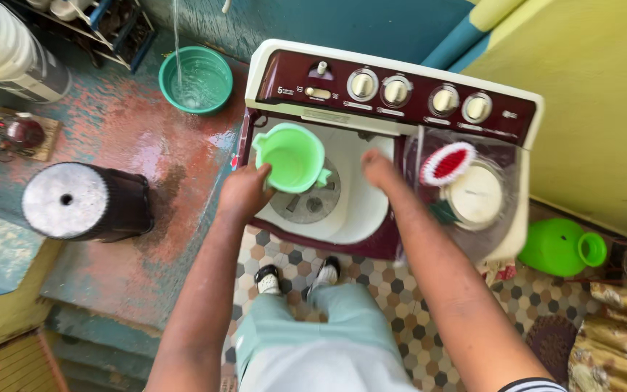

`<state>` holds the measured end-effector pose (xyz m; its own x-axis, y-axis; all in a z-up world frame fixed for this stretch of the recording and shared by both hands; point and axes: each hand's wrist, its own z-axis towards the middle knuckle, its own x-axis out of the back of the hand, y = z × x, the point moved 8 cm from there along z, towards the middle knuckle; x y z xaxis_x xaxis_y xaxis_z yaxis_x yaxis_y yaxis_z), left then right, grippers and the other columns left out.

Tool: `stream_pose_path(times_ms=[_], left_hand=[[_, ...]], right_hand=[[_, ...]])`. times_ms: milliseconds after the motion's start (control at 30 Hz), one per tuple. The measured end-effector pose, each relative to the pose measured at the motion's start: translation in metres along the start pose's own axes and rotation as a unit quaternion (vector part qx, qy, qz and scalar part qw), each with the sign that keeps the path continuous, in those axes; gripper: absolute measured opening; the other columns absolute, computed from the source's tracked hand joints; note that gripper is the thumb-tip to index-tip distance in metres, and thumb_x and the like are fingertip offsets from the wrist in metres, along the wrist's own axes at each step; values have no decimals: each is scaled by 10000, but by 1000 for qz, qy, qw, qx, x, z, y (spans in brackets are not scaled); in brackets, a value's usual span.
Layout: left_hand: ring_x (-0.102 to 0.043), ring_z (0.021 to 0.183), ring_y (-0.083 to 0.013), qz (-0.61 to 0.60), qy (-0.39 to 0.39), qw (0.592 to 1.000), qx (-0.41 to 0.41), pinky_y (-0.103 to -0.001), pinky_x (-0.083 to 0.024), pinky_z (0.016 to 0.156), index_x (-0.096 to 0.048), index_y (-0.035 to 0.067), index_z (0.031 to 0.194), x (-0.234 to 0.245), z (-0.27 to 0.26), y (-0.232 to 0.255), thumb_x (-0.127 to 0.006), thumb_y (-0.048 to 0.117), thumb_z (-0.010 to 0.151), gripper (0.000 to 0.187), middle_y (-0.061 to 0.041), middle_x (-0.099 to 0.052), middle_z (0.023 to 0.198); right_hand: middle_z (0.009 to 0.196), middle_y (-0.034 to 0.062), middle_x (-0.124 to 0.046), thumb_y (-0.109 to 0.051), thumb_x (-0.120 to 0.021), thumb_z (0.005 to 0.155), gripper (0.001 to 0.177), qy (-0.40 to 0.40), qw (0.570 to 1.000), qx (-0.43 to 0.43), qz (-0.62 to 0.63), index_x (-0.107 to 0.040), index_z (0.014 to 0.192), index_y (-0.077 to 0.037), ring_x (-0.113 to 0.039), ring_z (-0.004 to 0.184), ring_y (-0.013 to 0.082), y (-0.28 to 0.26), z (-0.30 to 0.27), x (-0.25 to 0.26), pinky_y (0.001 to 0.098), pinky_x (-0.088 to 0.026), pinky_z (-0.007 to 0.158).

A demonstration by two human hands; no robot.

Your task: The person fills a green jug with water from a tap, pours the water into a washing machine tub, and uses a red brush and a cloth to clean the top and sides of the washing machine.

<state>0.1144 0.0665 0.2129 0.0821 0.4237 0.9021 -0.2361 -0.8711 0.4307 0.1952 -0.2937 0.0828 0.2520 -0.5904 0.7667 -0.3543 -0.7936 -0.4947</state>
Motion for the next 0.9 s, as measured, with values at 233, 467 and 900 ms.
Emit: stream_pose_path(times_ms=[233, 467, 900], left_hand=[[-654, 1007, -342, 66, 105, 992, 13, -463, -534, 835, -704, 139, 1036, -52, -20, -28, -797, 201, 655, 397, -216, -662, 1231], [-658, 931, -298, 77, 94, 991, 48, -461, -506, 766, -691, 109, 977, -52, -19, -27, -777, 199, 707, 297, -191, -665, 1248], [-661, 958, -282, 114, 70, 988, 81, -450, -494, 789, -676, 96, 982, -48, -15, -23, -777, 224, 661, 360, -170, -657, 1262]], right_hand=[[1264, 188, -716, -215, -678, 872, 434, -378, 803, 78, -453, -718, 1250, -7, -683, 1179, 337, 114, 116, -224, 459, -533, 988], [1293, 178, -690, -240, -748, 780, 594, -347, 840, 295, -297, -632, 1329, -44, -651, 1188, 324, 128, 193, -375, 458, -519, 988], [1289, 165, -695, -247, -695, 839, 509, -338, 877, 245, -239, -655, 1315, -70, -659, 1160, 312, 105, 168, -449, 460, -527, 953]])
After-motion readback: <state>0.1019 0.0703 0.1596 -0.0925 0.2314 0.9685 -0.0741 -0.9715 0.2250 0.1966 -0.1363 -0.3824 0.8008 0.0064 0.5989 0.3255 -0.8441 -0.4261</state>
